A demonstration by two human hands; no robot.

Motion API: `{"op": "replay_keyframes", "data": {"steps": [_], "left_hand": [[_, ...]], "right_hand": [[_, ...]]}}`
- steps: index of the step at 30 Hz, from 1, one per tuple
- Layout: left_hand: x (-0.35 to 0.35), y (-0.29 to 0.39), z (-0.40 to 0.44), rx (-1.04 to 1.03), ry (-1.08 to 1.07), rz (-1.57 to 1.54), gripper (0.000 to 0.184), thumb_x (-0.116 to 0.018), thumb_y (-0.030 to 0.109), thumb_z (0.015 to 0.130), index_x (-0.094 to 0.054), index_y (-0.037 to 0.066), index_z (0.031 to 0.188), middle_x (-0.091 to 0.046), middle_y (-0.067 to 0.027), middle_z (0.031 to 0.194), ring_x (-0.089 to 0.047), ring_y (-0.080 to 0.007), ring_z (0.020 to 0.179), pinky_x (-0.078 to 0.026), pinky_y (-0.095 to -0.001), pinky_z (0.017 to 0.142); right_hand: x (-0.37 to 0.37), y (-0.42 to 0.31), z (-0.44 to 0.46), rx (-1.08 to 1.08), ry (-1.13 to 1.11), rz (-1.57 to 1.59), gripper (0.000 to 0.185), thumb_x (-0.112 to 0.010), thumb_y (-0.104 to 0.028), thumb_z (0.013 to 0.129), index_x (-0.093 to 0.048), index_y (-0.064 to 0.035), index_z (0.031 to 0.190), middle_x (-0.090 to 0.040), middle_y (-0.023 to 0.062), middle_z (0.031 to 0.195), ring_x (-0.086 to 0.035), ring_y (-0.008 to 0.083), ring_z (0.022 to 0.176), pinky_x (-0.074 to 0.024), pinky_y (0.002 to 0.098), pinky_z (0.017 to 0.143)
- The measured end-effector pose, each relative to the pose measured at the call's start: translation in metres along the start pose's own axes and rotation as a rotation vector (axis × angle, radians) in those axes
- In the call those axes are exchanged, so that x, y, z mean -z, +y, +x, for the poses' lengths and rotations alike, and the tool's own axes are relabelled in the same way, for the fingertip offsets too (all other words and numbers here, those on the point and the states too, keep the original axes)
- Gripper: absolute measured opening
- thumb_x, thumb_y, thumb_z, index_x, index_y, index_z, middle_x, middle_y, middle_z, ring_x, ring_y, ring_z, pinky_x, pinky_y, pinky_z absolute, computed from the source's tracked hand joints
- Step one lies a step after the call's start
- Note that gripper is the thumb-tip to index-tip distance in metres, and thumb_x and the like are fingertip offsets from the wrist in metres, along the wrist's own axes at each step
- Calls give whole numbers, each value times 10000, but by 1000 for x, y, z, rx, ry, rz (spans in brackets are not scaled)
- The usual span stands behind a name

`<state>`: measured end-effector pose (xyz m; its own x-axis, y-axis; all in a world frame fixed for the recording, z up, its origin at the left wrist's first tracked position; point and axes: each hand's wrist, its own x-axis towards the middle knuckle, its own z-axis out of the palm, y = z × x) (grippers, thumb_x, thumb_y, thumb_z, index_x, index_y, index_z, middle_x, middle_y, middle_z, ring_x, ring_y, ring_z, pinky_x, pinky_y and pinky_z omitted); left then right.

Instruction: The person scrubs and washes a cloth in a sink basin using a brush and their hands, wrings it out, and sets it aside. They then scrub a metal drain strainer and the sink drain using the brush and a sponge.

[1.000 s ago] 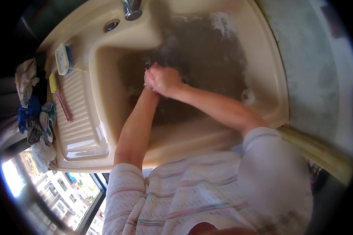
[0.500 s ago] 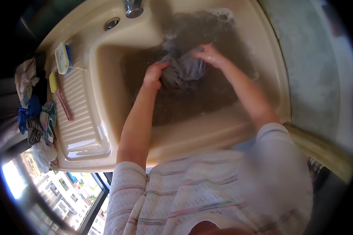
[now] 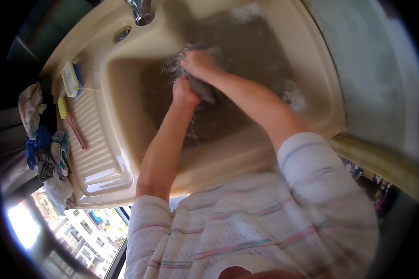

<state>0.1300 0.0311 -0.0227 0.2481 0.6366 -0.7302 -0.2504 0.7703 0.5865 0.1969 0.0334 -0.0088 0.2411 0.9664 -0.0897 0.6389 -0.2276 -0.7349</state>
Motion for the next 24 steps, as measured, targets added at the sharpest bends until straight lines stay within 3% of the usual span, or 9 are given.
{"op": "replay_keyframes", "data": {"steps": [1,3,5,8,12,13,17,22,24], "left_hand": [[-1,5,1,123,-52,-217,283,-336,214,867,-584,110,958,-602,-63,960,-547,-192,943,-440,-382,781],[19,-24,40,-229,-1020,-637,323,-315,270,896,-547,85,1024,-567,-62,1063,-516,-202,1008,-412,-362,855],[65,-26,66,40,-1022,-578,356,-328,307,917,-532,58,1070,-550,-69,1109,-516,-210,1009,-410,-361,874],[9,-3,21,38,-154,-71,377,-375,314,916,-521,20,1102,-538,-83,1138,-515,-211,1016,-406,-349,876],[12,49,-19,-105,-261,598,582,-652,347,766,-470,-35,1166,-542,-139,1121,-537,-219,980,-432,-315,839],[41,37,15,-327,-104,1063,658,-742,293,678,-471,-64,1160,-555,-164,1089,-539,-203,966,-437,-296,818],[42,66,4,-182,-267,763,380,-704,160,706,-564,-43,996,-610,-106,929,-548,-171,919,-436,-293,814],[51,62,13,-132,-459,6,203,-552,-12,749,-565,-17,952,-601,-91,903,-569,-216,857,-454,-340,800],[43,52,16,-61,-466,-134,233,-532,-19,748,-546,-33,981,-590,-109,939,-565,-235,868,-448,-352,820]], "right_hand": [[2,6,5,46,76,-52,246,-539,-305,724,-624,-76,758,-616,162,772,-603,333,781,-467,427,724],[7,15,5,44,121,-109,259,-531,-305,723,-633,-69,758,-621,173,744,-611,334,758,-473,431,708],[13,21,9,-30,94,-108,268,-543,-308,714,-636,-62,767,-621,184,776,-609,332,775,-470,419,726],[21,30,12,-140,50,-85,285,-562,-313,701,-642,-51,780,-620,201,823,-606,329,801,-465,401,753],[75,89,31,-171,209,98,307,-633,-305,701,-652,-49,868,-636,171,852,-619,269,801,-470,362,711],[99,101,27,-248,181,365,293,-661,-284,703,-649,-51,879,-637,130,829,-608,224,786,-466,342,694],[120,92,1,-308,29,661,287,-724,-229,699,-630,-47,900,-603,30,800,-549,125,779,-441,284,661],[110,40,-43,-19,-682,280,416,-741,-328,668,-615,-20,917,-590,56,791,-529,124,781,-407,252,633],[112,23,-38,16,-637,313,354,-721,-252,654,-608,10,863,-593,74,801,-524,128,806,-418,245,668]]}}
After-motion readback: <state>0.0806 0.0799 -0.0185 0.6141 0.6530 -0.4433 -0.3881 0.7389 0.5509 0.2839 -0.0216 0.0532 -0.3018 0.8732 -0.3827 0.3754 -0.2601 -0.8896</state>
